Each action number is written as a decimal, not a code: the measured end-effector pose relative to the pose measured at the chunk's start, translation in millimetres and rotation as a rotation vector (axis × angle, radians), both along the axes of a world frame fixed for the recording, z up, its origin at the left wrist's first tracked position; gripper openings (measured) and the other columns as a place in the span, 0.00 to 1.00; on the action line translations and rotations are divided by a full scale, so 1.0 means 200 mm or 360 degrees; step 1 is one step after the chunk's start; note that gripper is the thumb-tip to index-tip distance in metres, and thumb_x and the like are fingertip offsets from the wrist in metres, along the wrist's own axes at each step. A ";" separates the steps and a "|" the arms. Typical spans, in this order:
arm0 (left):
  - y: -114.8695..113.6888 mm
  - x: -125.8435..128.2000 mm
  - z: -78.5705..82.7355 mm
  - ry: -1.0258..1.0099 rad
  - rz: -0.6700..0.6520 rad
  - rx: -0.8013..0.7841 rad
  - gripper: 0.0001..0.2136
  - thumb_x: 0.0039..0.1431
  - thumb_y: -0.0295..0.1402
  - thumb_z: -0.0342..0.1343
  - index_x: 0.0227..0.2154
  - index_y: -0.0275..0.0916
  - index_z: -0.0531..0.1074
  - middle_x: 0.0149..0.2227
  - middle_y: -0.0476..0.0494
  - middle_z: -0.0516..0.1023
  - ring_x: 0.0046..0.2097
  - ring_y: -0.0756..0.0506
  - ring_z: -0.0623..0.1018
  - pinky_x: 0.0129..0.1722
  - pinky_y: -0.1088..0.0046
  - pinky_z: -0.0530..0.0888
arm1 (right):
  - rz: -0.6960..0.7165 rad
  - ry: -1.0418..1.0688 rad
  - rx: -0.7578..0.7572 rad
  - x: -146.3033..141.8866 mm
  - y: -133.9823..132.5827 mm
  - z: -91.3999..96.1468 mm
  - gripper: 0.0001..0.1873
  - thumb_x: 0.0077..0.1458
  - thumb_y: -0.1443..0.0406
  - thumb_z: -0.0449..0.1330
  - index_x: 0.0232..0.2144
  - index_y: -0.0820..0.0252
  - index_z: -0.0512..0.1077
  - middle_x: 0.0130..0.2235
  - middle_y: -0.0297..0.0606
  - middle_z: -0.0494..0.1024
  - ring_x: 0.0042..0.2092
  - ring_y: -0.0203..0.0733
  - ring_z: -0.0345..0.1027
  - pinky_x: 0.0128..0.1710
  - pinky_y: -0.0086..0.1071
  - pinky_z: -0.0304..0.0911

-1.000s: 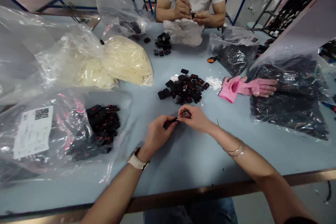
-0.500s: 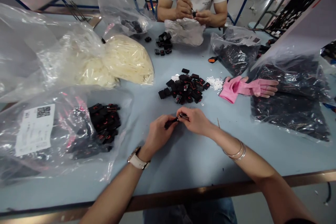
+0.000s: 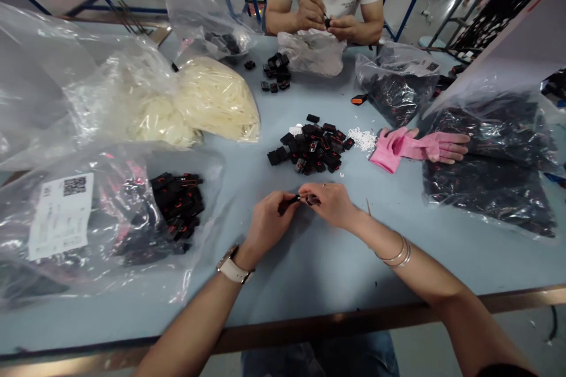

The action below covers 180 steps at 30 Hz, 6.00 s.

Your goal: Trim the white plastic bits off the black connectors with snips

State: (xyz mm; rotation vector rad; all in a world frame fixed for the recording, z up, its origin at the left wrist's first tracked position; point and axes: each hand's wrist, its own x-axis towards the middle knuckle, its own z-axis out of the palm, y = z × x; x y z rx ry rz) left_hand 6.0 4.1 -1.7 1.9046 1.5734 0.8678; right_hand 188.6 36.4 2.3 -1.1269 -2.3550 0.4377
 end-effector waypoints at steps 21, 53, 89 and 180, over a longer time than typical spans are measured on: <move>0.00 0.00 0.01 0.0027 0.0008 -0.0025 0.04 0.56 0.34 0.56 0.32 0.40 0.72 0.29 0.47 0.78 0.29 0.46 0.76 0.31 0.69 0.73 | -0.0405 0.1162 -0.0553 -0.04 -0.01 0.03 0.22 0.64 0.53 0.46 0.42 0.58 0.74 0.33 0.38 0.80 0.27 0.34 0.69 0.30 0.29 0.65; 0.01 -0.01 0.01 -0.0023 -0.0023 -0.0043 0.04 0.55 0.34 0.56 0.31 0.40 0.71 0.30 0.46 0.79 0.30 0.47 0.75 0.32 0.70 0.73 | -0.0345 0.0856 -0.0456 -0.04 -0.08 0.00 0.29 0.65 0.48 0.40 0.29 0.58 0.72 0.22 0.33 0.70 0.24 0.34 0.64 0.27 0.28 0.60; 0.00 -0.01 0.01 -0.0007 -0.0012 -0.0039 0.03 0.56 0.33 0.56 0.31 0.40 0.72 0.31 0.46 0.80 0.32 0.46 0.78 0.33 0.69 0.73 | -0.0300 0.0763 -0.0354 -0.06 -0.09 0.04 0.23 0.64 0.54 0.41 0.27 0.58 0.68 0.20 0.30 0.66 0.23 0.34 0.61 0.27 0.28 0.59; 0.01 -0.04 -0.01 0.0254 -0.0301 0.0216 0.09 0.60 0.32 0.53 0.41 0.41 0.74 0.43 0.39 0.76 0.45 0.40 0.76 0.46 0.59 0.75 | -0.0892 -0.0279 -0.0314 0.14 0.15 0.22 0.11 0.56 0.65 0.55 0.34 0.58 0.78 0.33 0.39 0.80 0.34 0.41 0.71 0.32 0.31 0.57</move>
